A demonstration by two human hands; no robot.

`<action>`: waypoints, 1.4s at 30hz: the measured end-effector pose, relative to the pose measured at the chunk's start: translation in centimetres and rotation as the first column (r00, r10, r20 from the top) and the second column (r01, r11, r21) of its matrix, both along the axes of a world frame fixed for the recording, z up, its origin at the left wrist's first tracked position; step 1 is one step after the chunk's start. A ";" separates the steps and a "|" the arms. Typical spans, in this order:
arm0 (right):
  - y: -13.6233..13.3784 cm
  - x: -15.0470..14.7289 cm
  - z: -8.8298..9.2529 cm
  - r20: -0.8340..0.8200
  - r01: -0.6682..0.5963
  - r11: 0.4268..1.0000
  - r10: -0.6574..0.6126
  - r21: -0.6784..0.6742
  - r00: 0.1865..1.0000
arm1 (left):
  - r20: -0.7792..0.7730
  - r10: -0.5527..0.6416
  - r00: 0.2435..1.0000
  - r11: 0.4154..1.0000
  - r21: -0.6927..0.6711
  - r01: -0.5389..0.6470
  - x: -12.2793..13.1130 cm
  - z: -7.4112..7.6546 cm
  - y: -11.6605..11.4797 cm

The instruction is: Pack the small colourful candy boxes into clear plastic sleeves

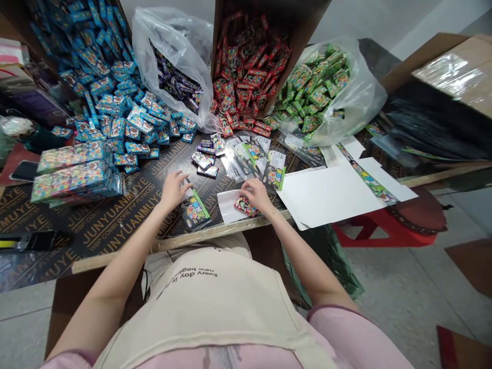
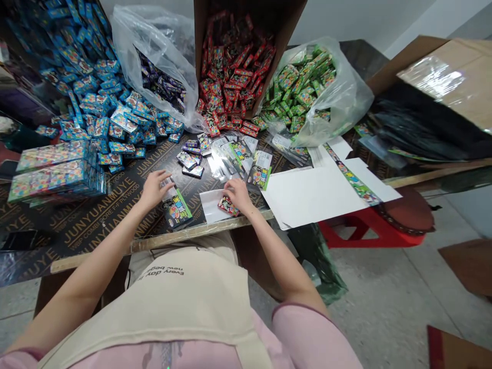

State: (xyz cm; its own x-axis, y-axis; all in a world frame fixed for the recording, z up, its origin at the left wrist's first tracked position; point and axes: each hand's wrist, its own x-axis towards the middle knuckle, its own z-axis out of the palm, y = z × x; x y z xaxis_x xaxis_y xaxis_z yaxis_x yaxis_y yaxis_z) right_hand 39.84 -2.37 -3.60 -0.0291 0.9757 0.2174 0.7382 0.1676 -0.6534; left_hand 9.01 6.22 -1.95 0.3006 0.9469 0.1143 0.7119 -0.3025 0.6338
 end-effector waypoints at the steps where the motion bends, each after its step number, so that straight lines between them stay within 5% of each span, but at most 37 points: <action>1: -0.6 -0.2 0.2 -0.044 -0.012 0.998 0.015 0.068 0.999 | 0.112 -0.034 0.993 0.998 -0.058 0.040 1.5 0.1 -0.9; 3: -1.7 -0.5 0.7 -0.103 -0.024 0.982 0.044 0.187 0.994 | 0.320 -0.093 0.943 0.946 -0.268 0.184 4.5 0.1 -2.7; 5: -2.8 -0.8 1.0 -0.118 -0.030 0.963 0.063 0.266 0.991 | 0.445 -0.071 0.893 0.819 -0.485 0.307 7.1 -0.1 -4.4; 8: -4.0 -0.8 1.2 -0.099 -0.041 0.953 0.074 0.301 0.992 | 0.487 0.053 0.872 0.696 -0.644 0.317 9.4 -0.6 -6.2; 12: -4.7 -0.3 1.6 -0.070 -0.034 0.981 0.048 0.190 0.996 | 0.626 0.198 0.754 0.783 -0.564 0.262 10.0 -0.6 -6.8; 15: -4.6 -0.1 2.0 -0.141 0.002 0.996 0.011 0.090 0.990 | 0.701 0.197 0.685 0.837 -0.484 0.254 9.5 0.1 -6.2; 22: -3.3 -0.8 3.4 -0.228 0.060 0.982 -0.019 0.178 0.974 | 0.690 0.110 0.716 0.835 -0.455 0.310 7.8 1.4 -5.2; 30: -3.0 -2.4 3.8 -0.482 0.115 0.993 -0.083 0.035 0.872 | 0.641 0.004 0.768 0.964 -0.208 0.168 7.2 2.5 -5.9; 35: -2.8 -2.9 4.3 -0.466 0.128 0.990 -0.083 0.065 0.881 | 0.665 0.096 0.740 0.952 -0.279 0.126 6.4 3.9 -6.2; 42: -2.6 -3.6 4.9 -0.451 -0.069 0.994 0.098 0.081 0.887 | 0.746 0.219 0.628 0.902 -0.401 0.162 5.7 4.5 -6.1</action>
